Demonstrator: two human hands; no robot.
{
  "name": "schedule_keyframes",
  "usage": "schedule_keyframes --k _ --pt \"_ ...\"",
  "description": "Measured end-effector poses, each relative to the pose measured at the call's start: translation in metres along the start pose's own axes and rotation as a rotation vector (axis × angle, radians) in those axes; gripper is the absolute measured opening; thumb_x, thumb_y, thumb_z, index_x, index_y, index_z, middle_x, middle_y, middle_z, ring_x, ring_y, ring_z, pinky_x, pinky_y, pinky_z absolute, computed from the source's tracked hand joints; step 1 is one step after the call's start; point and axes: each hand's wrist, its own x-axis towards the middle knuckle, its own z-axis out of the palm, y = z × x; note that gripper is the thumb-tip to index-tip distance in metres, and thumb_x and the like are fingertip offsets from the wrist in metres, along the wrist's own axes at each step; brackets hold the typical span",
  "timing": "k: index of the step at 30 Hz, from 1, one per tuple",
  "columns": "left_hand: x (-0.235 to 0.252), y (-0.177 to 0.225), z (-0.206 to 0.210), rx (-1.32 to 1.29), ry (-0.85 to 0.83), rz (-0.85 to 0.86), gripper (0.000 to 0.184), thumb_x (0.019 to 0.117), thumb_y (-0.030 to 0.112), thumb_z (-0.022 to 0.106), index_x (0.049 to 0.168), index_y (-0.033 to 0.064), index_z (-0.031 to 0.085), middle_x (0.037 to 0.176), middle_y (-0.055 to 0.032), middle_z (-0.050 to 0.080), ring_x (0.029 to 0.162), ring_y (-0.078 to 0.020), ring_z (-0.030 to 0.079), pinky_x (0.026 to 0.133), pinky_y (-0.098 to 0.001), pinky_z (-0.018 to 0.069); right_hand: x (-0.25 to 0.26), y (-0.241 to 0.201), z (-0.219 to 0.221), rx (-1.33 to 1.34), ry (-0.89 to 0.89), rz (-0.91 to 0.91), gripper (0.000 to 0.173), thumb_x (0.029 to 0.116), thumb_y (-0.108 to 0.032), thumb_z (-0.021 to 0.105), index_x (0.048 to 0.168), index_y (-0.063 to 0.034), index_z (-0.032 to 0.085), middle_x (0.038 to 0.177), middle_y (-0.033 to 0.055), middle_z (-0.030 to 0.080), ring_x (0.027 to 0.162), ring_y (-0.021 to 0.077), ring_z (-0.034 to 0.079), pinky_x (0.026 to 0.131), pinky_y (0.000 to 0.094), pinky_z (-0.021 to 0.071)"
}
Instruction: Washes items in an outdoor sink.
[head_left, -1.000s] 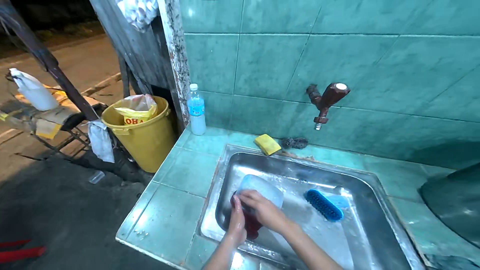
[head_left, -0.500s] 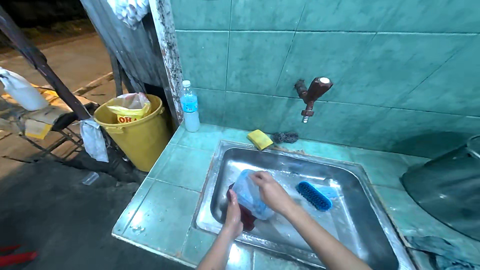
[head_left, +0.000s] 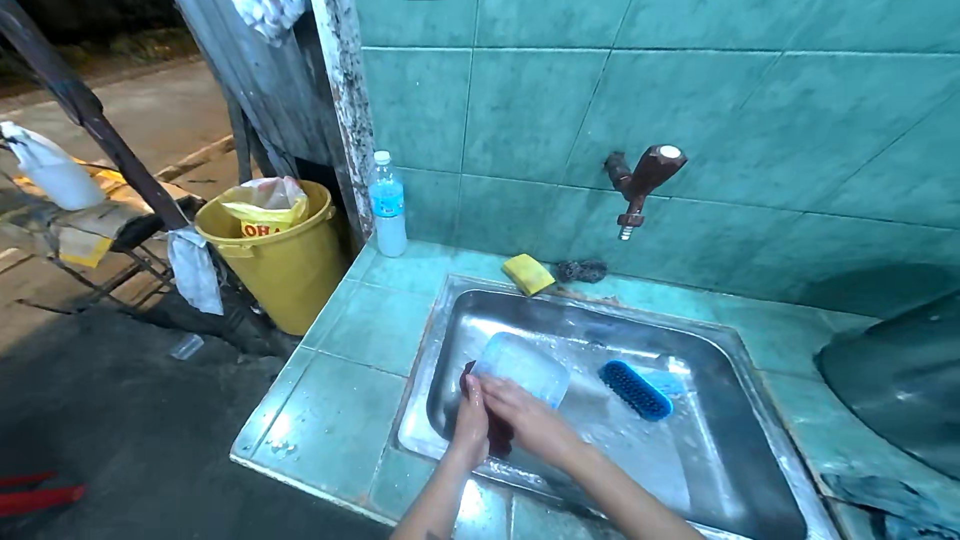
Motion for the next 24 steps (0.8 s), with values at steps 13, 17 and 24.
schedule_keyframes --k 13,17,24 --pt "0.007 0.001 0.005 0.034 0.121 -0.088 0.072 0.1059 0.061 0.022 0.154 0.0106 0.039 0.140 -0.0215 0.057 0.127 -0.0321 0.058 0.104 -0.0538 0.0486 -0.059 0.039 -0.034 -0.343 -0.058 -0.175 0.029 0.0988 -0.002 0.056 0.124 -0.0122 0.067 0.127 0.0090 0.069 0.128 0.0304 0.060 0.106 0.0465 0.0515" --pt "0.008 -0.001 0.003 0.047 0.109 -0.070 0.070 0.1063 0.060 0.025 0.157 0.0133 0.035 0.146 -0.0192 0.053 0.132 -0.0314 0.054 0.107 -0.0543 0.0461 -0.055 0.027 -0.032 -0.294 -0.165 -0.016 0.038 0.0969 0.005 0.055 0.129 -0.0132 0.065 0.135 0.0159 0.063 0.129 0.0386 0.058 0.101 0.0540 0.0534" --pt "0.009 -0.001 0.002 -0.040 0.068 -0.089 0.070 0.1051 0.061 0.031 0.158 0.0154 0.033 0.145 -0.0193 0.053 0.129 -0.0316 0.056 0.105 -0.0533 0.0480 -0.044 0.021 -0.011 -0.181 -0.179 0.010 0.029 0.0960 0.008 0.051 0.117 -0.0035 0.068 0.115 0.0174 0.070 0.112 0.0365 0.066 0.094 0.0491 0.0563"
